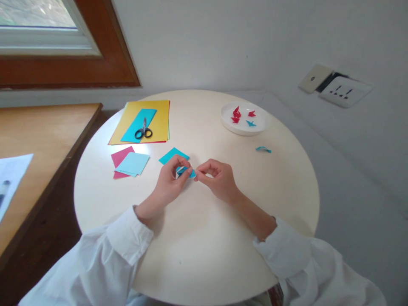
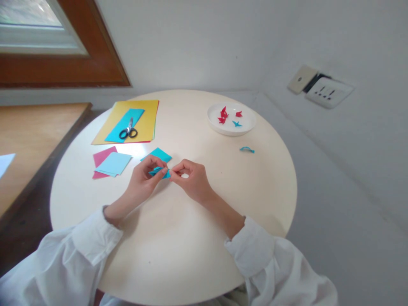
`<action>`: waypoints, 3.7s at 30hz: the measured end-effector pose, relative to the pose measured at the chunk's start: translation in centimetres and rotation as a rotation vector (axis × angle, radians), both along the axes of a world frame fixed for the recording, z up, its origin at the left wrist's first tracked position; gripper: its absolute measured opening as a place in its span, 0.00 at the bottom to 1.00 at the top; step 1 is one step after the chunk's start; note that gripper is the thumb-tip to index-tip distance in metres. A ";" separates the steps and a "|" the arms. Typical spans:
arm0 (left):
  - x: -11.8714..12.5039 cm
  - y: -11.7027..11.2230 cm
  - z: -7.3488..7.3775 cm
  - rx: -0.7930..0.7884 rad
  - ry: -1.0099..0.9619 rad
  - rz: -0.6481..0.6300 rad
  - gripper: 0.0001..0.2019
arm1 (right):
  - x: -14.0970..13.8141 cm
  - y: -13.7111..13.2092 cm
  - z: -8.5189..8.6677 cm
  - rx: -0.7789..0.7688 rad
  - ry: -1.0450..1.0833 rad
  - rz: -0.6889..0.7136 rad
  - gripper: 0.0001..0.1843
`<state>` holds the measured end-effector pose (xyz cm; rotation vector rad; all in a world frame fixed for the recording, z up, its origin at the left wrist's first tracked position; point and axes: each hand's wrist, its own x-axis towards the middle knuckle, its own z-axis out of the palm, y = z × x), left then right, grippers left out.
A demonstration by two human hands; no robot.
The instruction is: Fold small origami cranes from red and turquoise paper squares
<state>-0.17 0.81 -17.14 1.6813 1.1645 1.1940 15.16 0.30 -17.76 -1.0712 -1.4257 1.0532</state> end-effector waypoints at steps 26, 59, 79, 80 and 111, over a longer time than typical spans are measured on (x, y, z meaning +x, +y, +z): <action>0.0 -0.1 0.0 0.030 -0.004 0.064 0.06 | -0.1 0.4 -0.1 -0.072 0.188 0.050 0.13; 0.1 -0.2 -0.1 0.080 -0.011 0.101 0.06 | -0.1 0.5 -0.3 0.130 -0.126 -0.036 0.07; 0.0 -0.4 0.3 0.104 0.188 0.168 0.04 | 0.4 0.8 -0.3 0.398 -0.365 -0.164 0.10; 0.0 -0.4 0.2 0.098 0.188 0.162 0.04 | 0.4 0.8 -0.3 0.403 -0.374 -0.164 0.10; 0.9 -0.2 -0.5 -0.280 -0.277 0.127 0.16 | 0.3 0.9 -1.1 0.689 -0.615 -0.272 0.07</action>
